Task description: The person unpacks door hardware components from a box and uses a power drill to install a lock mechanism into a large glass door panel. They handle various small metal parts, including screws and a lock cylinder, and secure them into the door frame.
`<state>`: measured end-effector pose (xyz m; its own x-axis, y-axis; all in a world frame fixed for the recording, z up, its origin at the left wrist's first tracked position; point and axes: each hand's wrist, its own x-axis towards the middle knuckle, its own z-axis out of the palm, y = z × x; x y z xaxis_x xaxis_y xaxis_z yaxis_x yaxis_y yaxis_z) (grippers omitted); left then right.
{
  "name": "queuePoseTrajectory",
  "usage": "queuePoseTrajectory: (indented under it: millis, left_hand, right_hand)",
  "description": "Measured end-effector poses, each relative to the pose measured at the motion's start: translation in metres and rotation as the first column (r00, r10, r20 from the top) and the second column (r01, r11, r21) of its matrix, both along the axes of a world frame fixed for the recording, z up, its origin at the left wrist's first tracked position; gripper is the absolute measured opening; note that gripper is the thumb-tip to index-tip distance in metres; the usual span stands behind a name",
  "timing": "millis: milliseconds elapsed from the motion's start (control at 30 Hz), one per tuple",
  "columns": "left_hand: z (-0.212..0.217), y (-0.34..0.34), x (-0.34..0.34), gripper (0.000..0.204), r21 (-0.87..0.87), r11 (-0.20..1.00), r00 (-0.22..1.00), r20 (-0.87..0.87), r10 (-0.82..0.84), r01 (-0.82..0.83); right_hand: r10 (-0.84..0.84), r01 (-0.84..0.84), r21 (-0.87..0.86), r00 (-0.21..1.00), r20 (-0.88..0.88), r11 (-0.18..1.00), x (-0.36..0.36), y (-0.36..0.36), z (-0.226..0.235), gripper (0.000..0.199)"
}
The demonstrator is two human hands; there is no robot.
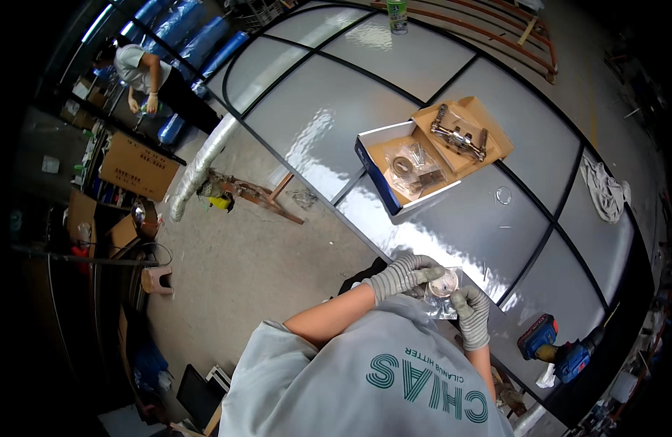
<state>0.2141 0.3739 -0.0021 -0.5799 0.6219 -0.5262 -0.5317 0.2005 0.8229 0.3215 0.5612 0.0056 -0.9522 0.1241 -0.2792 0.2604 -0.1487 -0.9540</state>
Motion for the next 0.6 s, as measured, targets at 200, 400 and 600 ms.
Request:
queuePoseTrajectory:
  millis: [200, 400, 600]
  left_hand:
    - [-0.026, -0.178, 0.049, 0.043, -0.239, 0.665, 0.684, 0.005, 0.729, -0.707]
    - [-0.085, -0.388, 0.052, 0.032, -0.309, 0.110, 0.159, -0.137, 0.978, -0.945]
    - [-0.129, -0.540, -0.037, 0.059, -0.317, -0.182, -0.067, -0.341, 0.938, -0.931]
  right_hand:
    - [0.156, -0.152, 0.080, 0.986, -0.058, 0.985, -0.023, -0.038, -0.050, 0.026]
    - [-0.047, 0.063, 0.186, 0.995, -0.086, 0.981, -0.041, -0.077, -0.087, 0.024]
    - [-0.542, 0.484, 0.471, 0.840, -0.015, 0.737, -0.074, -0.103, -0.099, 0.035]
